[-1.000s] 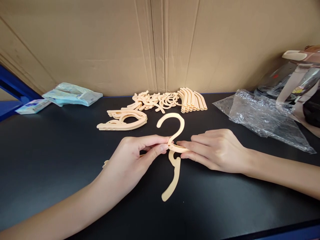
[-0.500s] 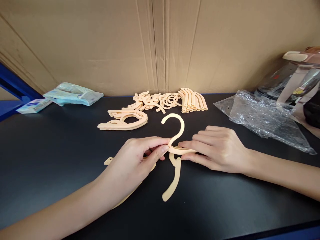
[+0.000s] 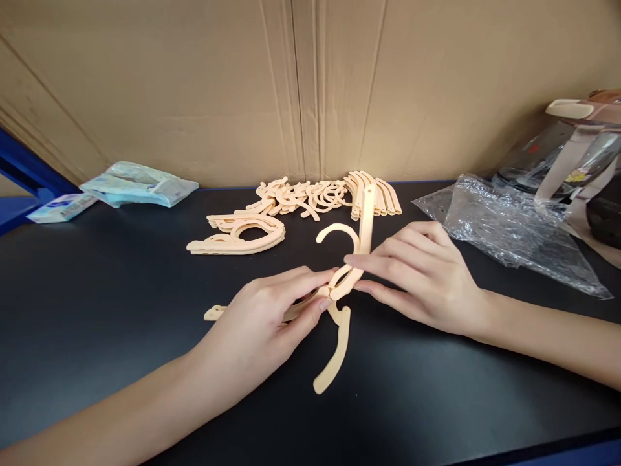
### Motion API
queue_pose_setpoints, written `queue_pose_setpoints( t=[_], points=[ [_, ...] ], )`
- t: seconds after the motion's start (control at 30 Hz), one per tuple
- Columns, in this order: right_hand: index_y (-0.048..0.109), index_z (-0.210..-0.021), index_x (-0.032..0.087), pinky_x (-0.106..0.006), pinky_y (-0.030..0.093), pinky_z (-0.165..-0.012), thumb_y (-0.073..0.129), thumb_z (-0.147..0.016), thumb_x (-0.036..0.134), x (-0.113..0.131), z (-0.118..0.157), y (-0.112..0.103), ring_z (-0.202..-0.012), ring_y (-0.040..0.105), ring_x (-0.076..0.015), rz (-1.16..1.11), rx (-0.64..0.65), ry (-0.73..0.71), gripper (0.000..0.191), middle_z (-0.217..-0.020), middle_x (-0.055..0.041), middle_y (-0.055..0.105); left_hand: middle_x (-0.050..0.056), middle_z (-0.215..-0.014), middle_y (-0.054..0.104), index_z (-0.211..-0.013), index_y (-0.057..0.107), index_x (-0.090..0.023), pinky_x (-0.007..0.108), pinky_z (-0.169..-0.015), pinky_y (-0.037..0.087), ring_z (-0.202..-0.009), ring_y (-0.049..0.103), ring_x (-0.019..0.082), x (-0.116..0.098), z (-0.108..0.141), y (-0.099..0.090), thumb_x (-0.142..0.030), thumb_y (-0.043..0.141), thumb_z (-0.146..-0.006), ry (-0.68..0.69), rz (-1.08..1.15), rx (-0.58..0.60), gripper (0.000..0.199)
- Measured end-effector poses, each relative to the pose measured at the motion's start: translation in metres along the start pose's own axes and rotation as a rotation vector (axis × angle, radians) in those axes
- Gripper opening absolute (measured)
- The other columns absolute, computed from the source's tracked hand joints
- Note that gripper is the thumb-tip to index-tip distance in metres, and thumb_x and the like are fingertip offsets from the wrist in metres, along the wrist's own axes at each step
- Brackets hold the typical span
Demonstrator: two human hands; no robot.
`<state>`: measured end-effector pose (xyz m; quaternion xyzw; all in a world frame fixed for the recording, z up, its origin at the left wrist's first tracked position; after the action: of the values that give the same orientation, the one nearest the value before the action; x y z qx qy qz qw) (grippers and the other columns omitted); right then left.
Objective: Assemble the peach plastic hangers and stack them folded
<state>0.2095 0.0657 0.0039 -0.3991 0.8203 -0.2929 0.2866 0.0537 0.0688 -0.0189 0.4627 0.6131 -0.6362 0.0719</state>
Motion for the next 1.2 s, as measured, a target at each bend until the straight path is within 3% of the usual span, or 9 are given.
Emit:
queue_pose_setpoints(
  t=[0.1,0.3,0.47,0.57,0.67,0.87,1.0,1.1,1.2],
  points=[
    [0.064,-0.123,0.019,-0.034,0.042,-0.08,0.058,-0.1,0.02,0.003,-0.002,0.005,-0.081,0.057,-0.0174,-0.003,0.066,-0.057,0.024,-0.092,-0.0031,0.071,-0.003,-0.083,0.06,-0.108,0.067,-0.022,0.02,-0.057,0.039,-0.066,0.055,0.009,-0.005,0.002,-0.001,-0.021,0.046,-0.103,0.097,-0.148,-0.001,0.021],
    [0.064,-0.126,0.018,-0.036,0.043,-0.08,0.05,-0.105,0.034,0.003,-0.001,0.011,-0.091,0.057,-0.0206,-0.054,0.145,-0.057,0.031,-0.104,-0.009,0.068,-0.002,-0.088,0.061,-0.111,0.063,-0.018,0.024,-0.06,0.041,-0.073,0.06,0.012,-0.01,0.005,0.0,-0.019,0.043,-0.105,0.2,-0.356,-0.027,0.02],
    [0.067,-0.113,0.017,-0.036,0.043,-0.08,0.056,-0.101,0.045,0.003,-0.001,0.007,-0.09,0.059,-0.0212,-0.031,0.091,-0.026,0.032,-0.098,-0.0083,0.069,-0.001,-0.096,0.065,-0.129,0.056,-0.018,0.024,-0.064,0.045,-0.081,0.063,0.014,-0.015,0.007,0.002,-0.019,0.046,-0.105,0.282,-0.428,-0.048,0.026],
    [0.068,-0.104,0.016,-0.035,0.042,-0.079,0.06,-0.099,0.049,-0.001,0.0,0.007,-0.088,0.059,-0.0212,-0.048,0.066,0.035,0.035,-0.096,-0.0077,0.07,-0.001,-0.095,0.064,-0.14,0.049,-0.021,0.023,-0.065,0.046,-0.084,0.064,0.014,-0.016,0.007,0.003,-0.018,0.047,-0.105,0.29,-0.419,-0.034,0.036],
    [0.066,-0.105,0.017,-0.035,0.042,-0.077,0.061,-0.098,0.049,-0.011,0.002,0.011,-0.088,0.061,-0.0206,-0.134,0.087,0.138,0.033,-0.095,-0.0063,0.069,0.001,-0.106,0.067,-0.144,0.046,-0.021,0.023,-0.076,0.049,-0.093,0.064,0.015,-0.014,0.007,0.002,-0.018,0.042,-0.106,0.294,-0.402,-0.031,0.038],
    [0.063,-0.105,0.019,-0.035,0.048,-0.088,0.064,-0.098,0.037,-0.035,0.007,0.025,-0.096,0.064,-0.0195,-0.444,0.163,0.369,0.02,-0.102,-0.0046,0.069,0.004,-0.122,0.066,-0.139,0.05,-0.02,0.032,-0.094,0.047,-0.109,0.061,0.019,-0.004,0.003,-0.005,-0.018,0.042,-0.106,0.285,-0.421,-0.062,0.034],
    [0.064,-0.107,0.02,-0.034,0.048,-0.093,0.062,-0.1,0.034,-0.045,0.009,0.03,-0.103,0.063,-0.0194,-0.55,0.202,0.369,0.017,-0.107,-0.0046,0.07,0.003,-0.123,0.064,-0.134,0.053,-0.021,0.033,-0.104,0.04,-0.118,0.056,0.019,0.0,0.001,-0.013,-0.016,0.046,-0.105,0.272,-0.477,-0.113,0.03],
    [0.064,-0.112,0.021,-0.038,0.047,-0.096,0.06,-0.1,0.034,-0.053,0.012,0.035,-0.107,0.062,-0.0214,-0.558,0.239,0.34,0.018,-0.114,-0.0061,0.07,0.003,-0.12,0.062,-0.13,0.055,-0.022,0.032,-0.1,0.042,-0.116,0.055,0.019,-0.003,0.002,-0.017,-0.017,0.048,-0.104,0.272,-0.477,-0.147,0.027],
    [0.064,-0.115,0.021,-0.041,0.047,-0.097,0.06,-0.1,0.034,-0.059,0.015,0.038,-0.109,0.063,-0.0227,-0.572,0.256,0.322,0.02,-0.115,-0.007,0.07,0.002,-0.106,0.063,-0.121,0.062,-0.024,0.029,-0.086,0.045,-0.099,0.057,0.017,-0.009,0.004,-0.019,-0.018,0.05,-0.104,0.297,-0.411,-0.158,0.022]
  ],
)
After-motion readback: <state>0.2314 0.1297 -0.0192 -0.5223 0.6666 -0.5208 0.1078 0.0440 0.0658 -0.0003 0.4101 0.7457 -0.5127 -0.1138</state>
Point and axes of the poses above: each hand's wrist, its own z-axis away from the middle knuckle, its own y-axis out of the palm, x = y × z, the point moved 7 cm from there along -z, towards the middle knuckle
